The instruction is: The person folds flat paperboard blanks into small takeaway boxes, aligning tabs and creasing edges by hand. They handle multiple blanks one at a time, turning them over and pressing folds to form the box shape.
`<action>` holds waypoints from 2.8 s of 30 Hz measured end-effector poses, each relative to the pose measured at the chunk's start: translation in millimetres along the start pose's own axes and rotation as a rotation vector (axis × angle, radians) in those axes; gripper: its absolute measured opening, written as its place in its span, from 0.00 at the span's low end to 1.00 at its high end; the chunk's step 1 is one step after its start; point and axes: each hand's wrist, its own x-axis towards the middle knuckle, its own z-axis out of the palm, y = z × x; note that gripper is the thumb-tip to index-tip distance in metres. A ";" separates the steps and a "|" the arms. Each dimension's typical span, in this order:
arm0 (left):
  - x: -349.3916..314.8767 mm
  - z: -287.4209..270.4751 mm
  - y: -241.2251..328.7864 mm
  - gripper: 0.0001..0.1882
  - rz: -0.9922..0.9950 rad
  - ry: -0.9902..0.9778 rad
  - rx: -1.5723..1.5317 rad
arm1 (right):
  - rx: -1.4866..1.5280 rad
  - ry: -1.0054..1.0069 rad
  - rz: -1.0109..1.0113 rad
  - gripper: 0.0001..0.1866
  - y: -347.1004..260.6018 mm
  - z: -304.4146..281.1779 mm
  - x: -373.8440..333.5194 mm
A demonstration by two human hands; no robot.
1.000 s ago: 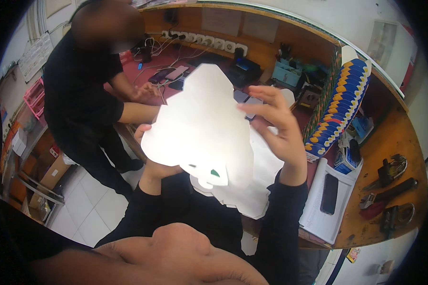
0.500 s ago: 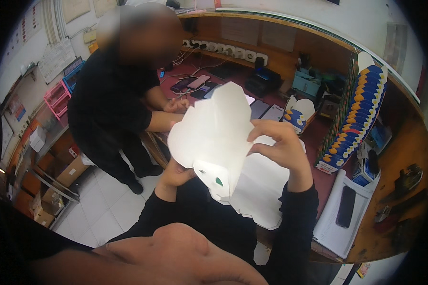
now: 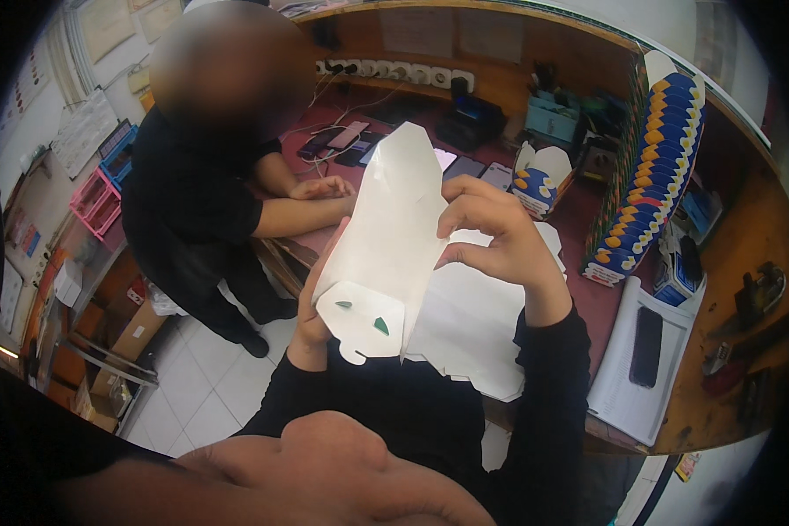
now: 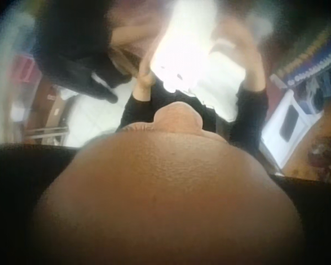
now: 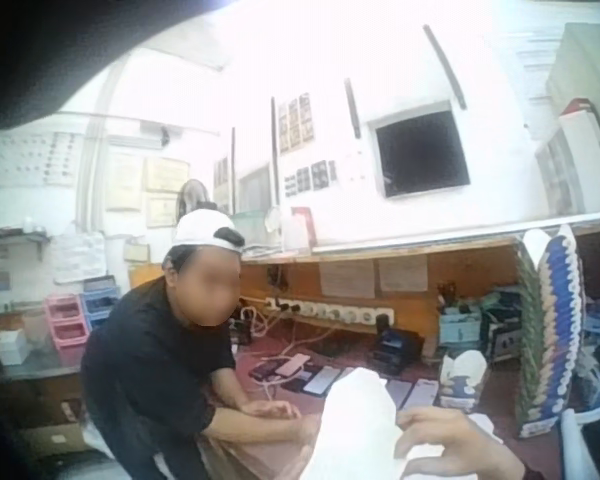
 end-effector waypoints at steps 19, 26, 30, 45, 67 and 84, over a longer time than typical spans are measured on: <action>0.9 22.6 17.4 0.28 -0.265 0.392 -1.009 | 0.143 -0.101 -0.044 0.14 0.8 8.6 -0.2; -7.2 23.0 14.5 0.29 -0.223 0.446 -0.964 | 0.021 0.001 -0.008 0.10 -0.4 22.1 2.6; -5.7 25.0 16.0 0.30 -0.222 0.449 -0.954 | 0.080 0.051 0.181 0.12 -9.2 25.3 4.6; -22.2 36.1 7.0 0.32 -0.149 0.523 -0.868 | 0.104 -0.014 -0.099 0.10 9.1 22.4 -0.7; -5.2 35.6 -5.0 0.36 -0.045 0.626 -0.843 | -0.084 -0.127 -0.077 0.18 2.2 38.2 4.2; -18.0 25.9 -1.4 0.39 -0.037 0.664 -0.833 | -0.365 -0.159 -0.089 0.27 -0.7 64.9 -0.9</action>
